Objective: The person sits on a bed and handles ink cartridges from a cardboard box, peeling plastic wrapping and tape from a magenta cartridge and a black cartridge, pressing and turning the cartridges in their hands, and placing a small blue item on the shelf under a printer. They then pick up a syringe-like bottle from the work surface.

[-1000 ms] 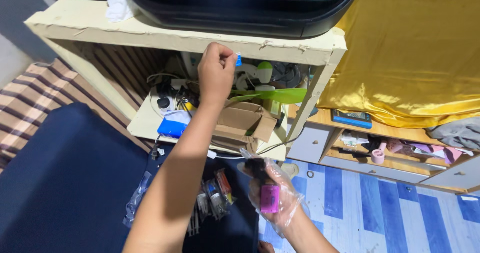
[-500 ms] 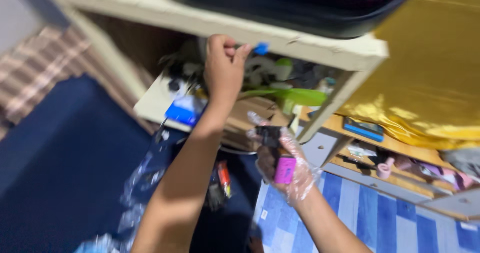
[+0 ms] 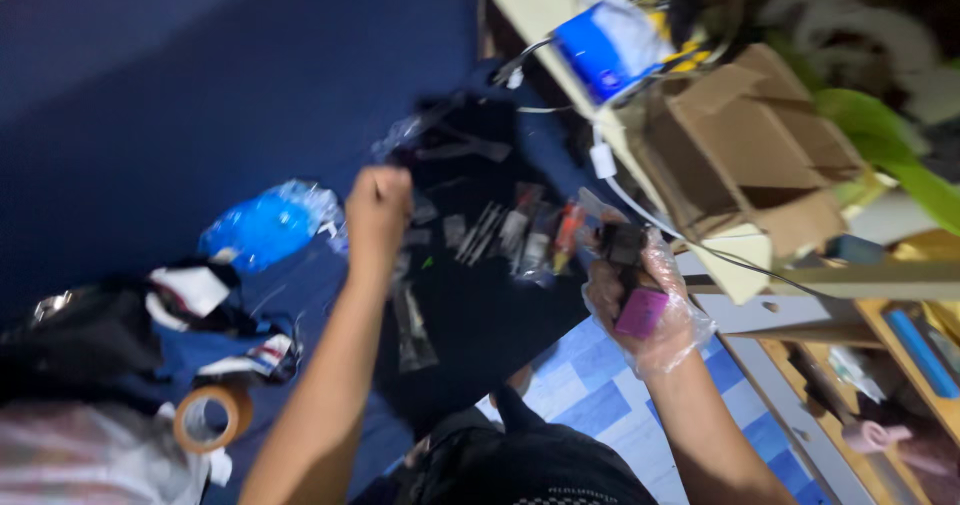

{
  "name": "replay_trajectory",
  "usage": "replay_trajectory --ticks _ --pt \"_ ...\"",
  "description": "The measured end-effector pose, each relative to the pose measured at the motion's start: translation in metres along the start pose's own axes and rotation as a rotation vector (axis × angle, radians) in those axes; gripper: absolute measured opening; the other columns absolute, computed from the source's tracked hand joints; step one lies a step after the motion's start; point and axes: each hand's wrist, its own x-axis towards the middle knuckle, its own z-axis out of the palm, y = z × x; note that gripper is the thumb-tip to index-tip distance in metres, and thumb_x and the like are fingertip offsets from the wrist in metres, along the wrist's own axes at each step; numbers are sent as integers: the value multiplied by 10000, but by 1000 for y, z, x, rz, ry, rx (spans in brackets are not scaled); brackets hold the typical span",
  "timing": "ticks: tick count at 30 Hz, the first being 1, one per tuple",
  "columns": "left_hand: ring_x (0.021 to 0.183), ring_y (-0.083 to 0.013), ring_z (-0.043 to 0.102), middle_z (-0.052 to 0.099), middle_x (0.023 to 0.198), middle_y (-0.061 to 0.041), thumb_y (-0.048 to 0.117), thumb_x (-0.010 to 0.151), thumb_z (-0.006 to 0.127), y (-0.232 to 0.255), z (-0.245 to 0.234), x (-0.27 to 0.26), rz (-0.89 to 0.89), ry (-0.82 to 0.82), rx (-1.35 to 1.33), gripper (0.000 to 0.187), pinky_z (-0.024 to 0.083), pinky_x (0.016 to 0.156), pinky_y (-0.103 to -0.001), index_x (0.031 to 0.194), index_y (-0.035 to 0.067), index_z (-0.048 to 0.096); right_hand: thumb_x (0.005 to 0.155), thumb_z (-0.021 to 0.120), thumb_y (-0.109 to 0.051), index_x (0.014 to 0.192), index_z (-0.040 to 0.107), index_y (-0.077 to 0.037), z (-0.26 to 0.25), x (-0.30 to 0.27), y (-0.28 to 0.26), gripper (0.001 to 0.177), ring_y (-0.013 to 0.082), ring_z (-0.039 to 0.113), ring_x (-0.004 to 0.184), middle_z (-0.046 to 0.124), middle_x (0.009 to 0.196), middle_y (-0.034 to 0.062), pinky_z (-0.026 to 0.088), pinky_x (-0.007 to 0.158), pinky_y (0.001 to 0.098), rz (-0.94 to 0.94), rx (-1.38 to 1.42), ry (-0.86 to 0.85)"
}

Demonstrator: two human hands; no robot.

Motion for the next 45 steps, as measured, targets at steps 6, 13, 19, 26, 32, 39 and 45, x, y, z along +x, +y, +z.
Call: replay_trajectory --ticks 6,13,19,26,32,39,45 --pt "724 -328 704 711 806 -189 221 944 693 -152 -48 -95 -161 224 498 185 537 670 -429 973 40 721 987 649 -395 1410 495 -14 -19 22 28 590 197 531 625 673 1150 212 436 462 310 65 -48 64" --pt "885 -420 691 728 941 -197 181 969 635 -243 -33 -111 126 102 659 156 544 810 -504 978 63 736 1028 618 -392 1467 469 1 -22 29 25 608 186 541 612 667 1169 223 458 478 315 96 -80 69" --pt "956 -423 669 679 1051 -223 140 910 599 -242 33 -92 -11 -74 836 239 546 818 -496 1114 82 708 936 673 -378 1466 480 -36 -23 18 18 659 177 587 602 657 989 199 495 467 297 81 -498 250" --pt "1072 -395 662 635 1196 -214 64 920 533 -269 44 -74 -54 -221 1013 238 562 871 -471 1123 58 658 898 706 -343 1251 544 28 -7 0 0 536 185 623 564 705 958 220 493 402 276 31 -483 284" --pt "859 -361 711 728 935 -181 173 892 682 -213 55 -60 24 -97 828 145 567 764 -443 976 56 695 965 712 -273 1285 545 107 -9 12 -8 524 249 633 627 651 973 246 497 523 330 188 140 -75" --pt "811 -129 671 713 947 -57 66 892 726 36 84 -57 -407 -346 -388 174 573 698 -276 1056 23 688 582 686 100 1416 530 -30 30 4 -29 859 229 695 915 673 1274 190 542 559 312 89 -906 202" --pt "1025 -143 678 688 1080 -46 15 890 726 188 72 -63 -99 -778 -578 195 548 934 -269 1081 13 689 541 892 146 1553 329 -134 77 -7 -46 1191 203 657 1074 666 1180 147 560 889 336 -146 -1258 55"
